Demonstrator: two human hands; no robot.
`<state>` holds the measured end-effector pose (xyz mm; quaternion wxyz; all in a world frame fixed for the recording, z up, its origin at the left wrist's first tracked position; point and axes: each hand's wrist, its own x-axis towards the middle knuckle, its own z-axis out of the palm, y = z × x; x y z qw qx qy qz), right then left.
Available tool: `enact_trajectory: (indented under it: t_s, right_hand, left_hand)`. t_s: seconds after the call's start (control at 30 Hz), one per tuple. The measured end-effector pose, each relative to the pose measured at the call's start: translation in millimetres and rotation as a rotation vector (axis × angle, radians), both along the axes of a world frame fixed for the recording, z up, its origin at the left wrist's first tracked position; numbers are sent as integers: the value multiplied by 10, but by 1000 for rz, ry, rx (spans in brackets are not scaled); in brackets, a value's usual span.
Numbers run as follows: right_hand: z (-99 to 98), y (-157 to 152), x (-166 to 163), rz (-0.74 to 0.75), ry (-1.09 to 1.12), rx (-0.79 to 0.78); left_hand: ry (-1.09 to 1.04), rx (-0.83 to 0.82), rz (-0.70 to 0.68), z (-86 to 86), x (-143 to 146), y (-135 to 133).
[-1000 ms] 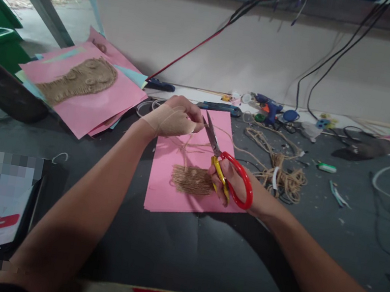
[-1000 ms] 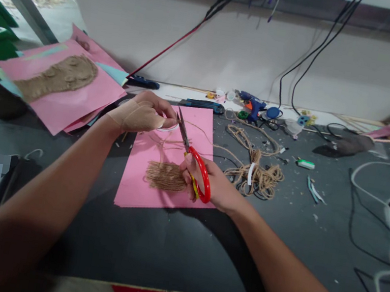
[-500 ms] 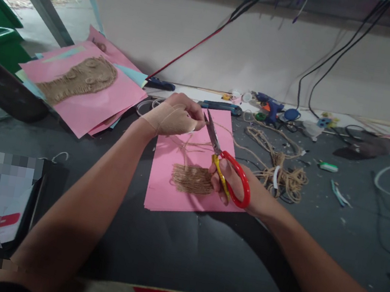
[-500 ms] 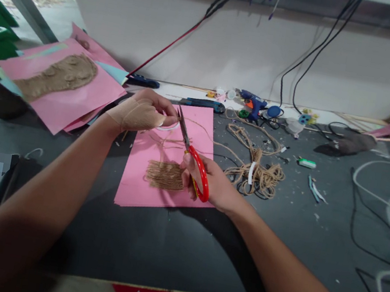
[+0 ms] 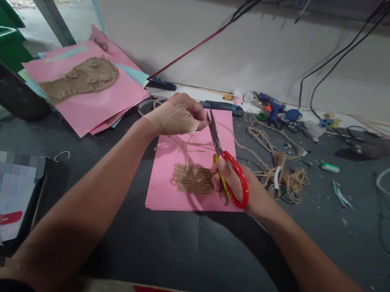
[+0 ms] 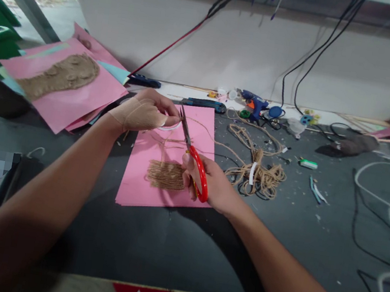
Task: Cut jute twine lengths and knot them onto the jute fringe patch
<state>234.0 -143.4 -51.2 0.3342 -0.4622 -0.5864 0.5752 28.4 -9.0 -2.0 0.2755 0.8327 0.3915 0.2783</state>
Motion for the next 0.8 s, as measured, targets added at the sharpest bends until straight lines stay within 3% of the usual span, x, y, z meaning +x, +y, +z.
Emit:
enact_trajectory:
  t_s: [0.53, 0.8]
  right_hand:
    - [49, -36, -33, -10, -29, -22]
    - [-26, -27, -2, 6, -36, -8]
  left_hand:
    - [31, -10, 13, 41, -18, -22]
    - [47, 1, 10, 58, -32, -18]
